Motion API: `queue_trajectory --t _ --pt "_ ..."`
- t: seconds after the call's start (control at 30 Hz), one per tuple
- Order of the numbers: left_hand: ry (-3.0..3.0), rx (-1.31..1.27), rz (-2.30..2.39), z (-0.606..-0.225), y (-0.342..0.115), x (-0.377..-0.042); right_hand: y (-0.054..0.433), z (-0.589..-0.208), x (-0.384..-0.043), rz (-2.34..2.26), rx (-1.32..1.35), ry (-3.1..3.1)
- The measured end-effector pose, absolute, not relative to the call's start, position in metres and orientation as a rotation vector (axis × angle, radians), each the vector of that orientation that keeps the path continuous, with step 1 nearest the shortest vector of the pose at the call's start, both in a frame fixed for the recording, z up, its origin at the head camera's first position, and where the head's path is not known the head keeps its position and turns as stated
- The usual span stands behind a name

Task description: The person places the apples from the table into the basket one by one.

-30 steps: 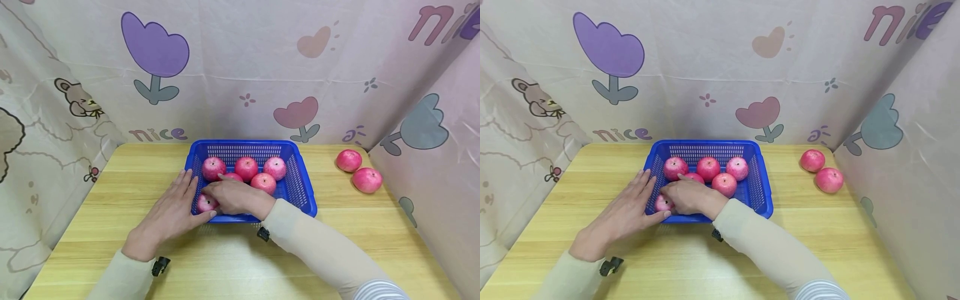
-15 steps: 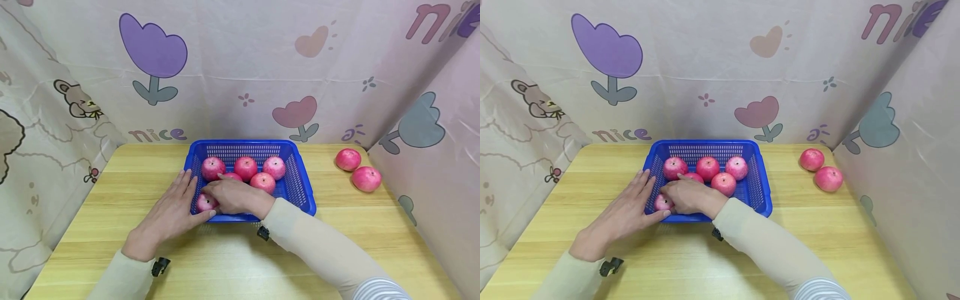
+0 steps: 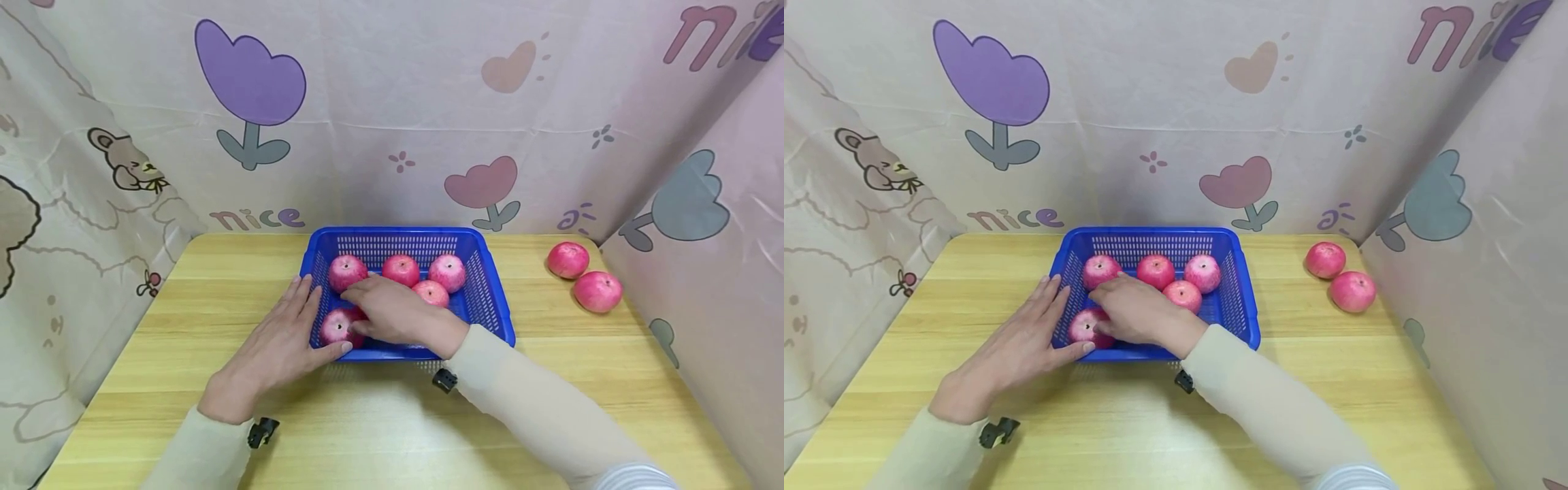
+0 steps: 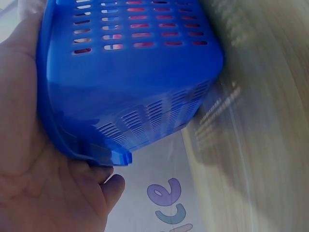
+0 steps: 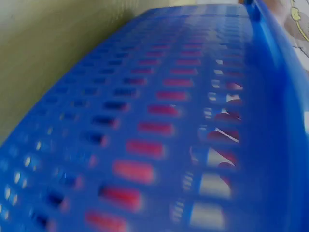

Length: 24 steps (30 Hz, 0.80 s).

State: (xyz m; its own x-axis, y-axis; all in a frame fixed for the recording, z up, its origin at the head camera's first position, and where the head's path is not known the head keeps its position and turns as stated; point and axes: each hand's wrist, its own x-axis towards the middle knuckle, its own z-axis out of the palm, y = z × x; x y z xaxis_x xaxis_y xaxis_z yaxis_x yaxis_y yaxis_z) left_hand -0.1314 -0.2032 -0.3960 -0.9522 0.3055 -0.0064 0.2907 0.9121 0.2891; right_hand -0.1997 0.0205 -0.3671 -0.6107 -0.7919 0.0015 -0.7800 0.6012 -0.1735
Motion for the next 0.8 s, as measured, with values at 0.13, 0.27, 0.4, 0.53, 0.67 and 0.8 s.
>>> queue_trajectory --t 0.13,0.27,0.4,0.53,0.67,0.8 --pt "3.014 0.466 0.449 -0.395 -0.202 -0.131 0.04 -0.361 -0.2 -0.351 -1.313 2.789" --pt "3.007 0.464 0.463 -0.394 -0.202 -0.131 0.065 -0.359 -0.201 -0.459 -1.304 2.857" --pt "3.006 0.462 0.472 -0.393 -0.203 -0.131 0.092 -0.359 -0.201 -0.519 -1.281 2.936" --pt "3.007 0.463 0.484 -0.392 -0.203 -0.131 0.118 -0.358 -0.202 -0.571 -1.178 3.0" --pt "3.002 0.453 0.492 -0.394 -0.203 -0.131 0.145 -0.358 -0.201 -0.616 -1.054 3.046" --pt "2.995 0.433 0.497 -0.396 -0.203 -0.13 0.172 -0.361 -0.201 -0.624 -0.931 3.093"
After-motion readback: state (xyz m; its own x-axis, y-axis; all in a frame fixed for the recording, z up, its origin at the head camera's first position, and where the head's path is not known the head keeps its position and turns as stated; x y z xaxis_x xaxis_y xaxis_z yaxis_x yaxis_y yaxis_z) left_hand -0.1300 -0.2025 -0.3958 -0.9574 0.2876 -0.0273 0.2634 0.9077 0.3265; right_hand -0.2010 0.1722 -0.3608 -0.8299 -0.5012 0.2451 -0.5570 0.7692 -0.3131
